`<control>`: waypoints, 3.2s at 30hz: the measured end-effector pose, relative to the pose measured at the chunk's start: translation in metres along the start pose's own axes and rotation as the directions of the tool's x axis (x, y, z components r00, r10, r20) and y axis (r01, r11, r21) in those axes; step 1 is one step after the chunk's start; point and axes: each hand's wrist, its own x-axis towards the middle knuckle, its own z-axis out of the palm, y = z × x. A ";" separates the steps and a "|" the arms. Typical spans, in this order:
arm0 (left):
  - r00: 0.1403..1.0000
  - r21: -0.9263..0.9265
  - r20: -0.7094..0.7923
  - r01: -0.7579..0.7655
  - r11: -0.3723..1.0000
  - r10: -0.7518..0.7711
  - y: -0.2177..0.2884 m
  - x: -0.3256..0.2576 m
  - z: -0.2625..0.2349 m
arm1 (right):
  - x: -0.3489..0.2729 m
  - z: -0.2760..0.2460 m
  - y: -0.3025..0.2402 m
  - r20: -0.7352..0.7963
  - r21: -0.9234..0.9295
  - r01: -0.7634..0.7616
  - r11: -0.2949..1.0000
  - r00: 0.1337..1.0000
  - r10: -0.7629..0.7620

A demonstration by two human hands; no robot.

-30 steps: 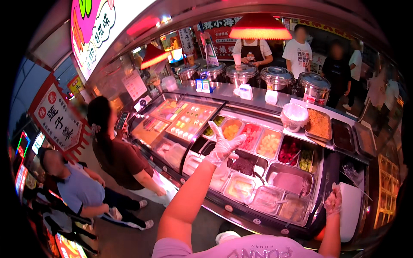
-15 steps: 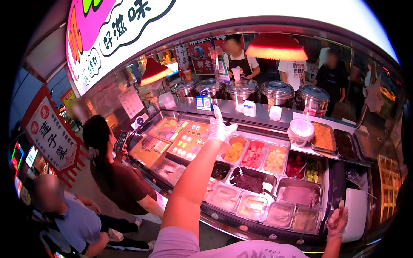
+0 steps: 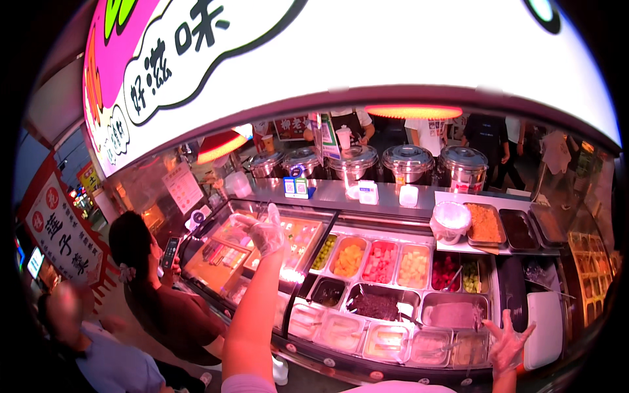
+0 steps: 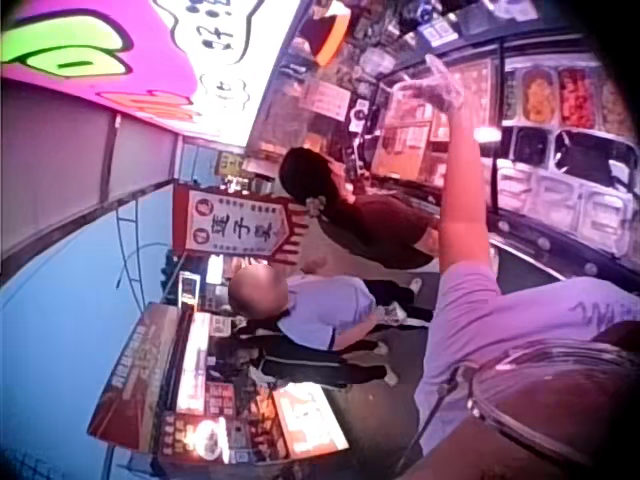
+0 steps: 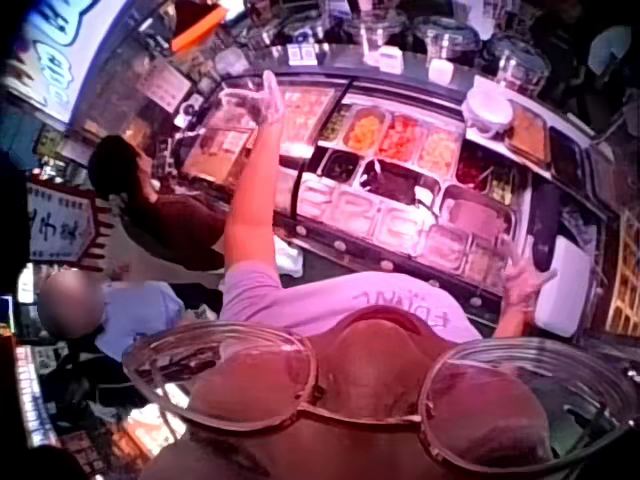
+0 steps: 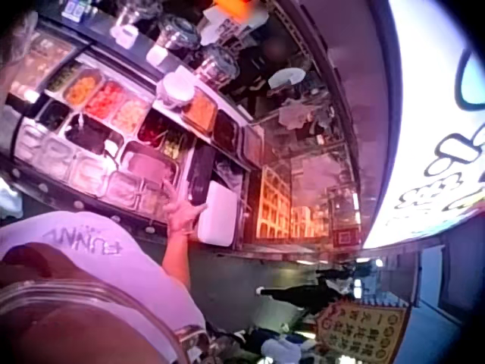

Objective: The person assembles a dessert by scooping a white base into a plastic bag, adding various colorful fruit pieces, and sealing it. They then scoop a brown crumbly topping into a paper cone and hand it to a customer.

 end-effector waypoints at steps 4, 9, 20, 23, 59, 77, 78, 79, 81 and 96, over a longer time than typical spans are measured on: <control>0.925 -0.388 0.282 -0.131 0.913 0.253 -0.038 -0.040 0.011 | 0.020 -0.010 -0.013 -0.044 -0.996 -0.035 0.077 0.993 -0.108; 0.588 -0.358 0.604 -0.402 0.843 0.537 -0.006 -0.141 -0.048 | 0.067 -0.039 -0.008 -0.028 -0.919 -0.081 -0.385 0.990 -0.139; 0.248 -0.608 0.757 -0.072 0.791 0.604 -0.015 -0.319 -0.129 | 0.120 -0.114 0.030 -0.250 -0.682 -0.212 -0.700 0.967 -0.051; 0.409 -0.594 0.733 -0.005 0.804 0.544 -0.011 -0.326 -0.149 | 0.120 -0.115 0.024 -0.215 -0.753 -0.209 -0.624 0.974 -0.067; 0.466 -0.537 0.806 0.314 0.783 0.365 -0.032 -0.319 -0.216 | 0.086 -0.142 0.011 -0.170 -0.848 -0.319 -0.424 0.920 -0.353; 0.476 -0.489 0.835 0.410 0.770 0.277 -0.051 -0.329 -0.200 | 0.088 -0.140 0.020 -0.197 -0.885 -0.338 -0.319 0.894 -0.402; 0.469 -0.482 0.843 0.438 0.759 0.264 -0.051 -0.330 -0.198 | 0.088 -0.140 0.019 -0.190 -0.884 -0.340 -0.321 0.889 -0.417; 0.454 -0.469 0.855 0.467 0.749 0.252 -0.052 -0.332 -0.197 | 0.087 -0.138 0.016 -0.206 -0.880 -0.345 -0.326 0.896 -0.393; 0.443 -0.461 0.862 0.485 0.743 0.245 -0.051 -0.332 -0.195 | 0.085 -0.135 0.012 -0.207 -0.888 -0.354 -0.293 0.878 -0.432; 0.383 -0.382 0.910 0.628 0.678 0.157 -0.052 -0.340 -0.174 | 0.094 -0.131 -0.002 -0.199 -0.933 -0.310 -0.184 0.868 -0.455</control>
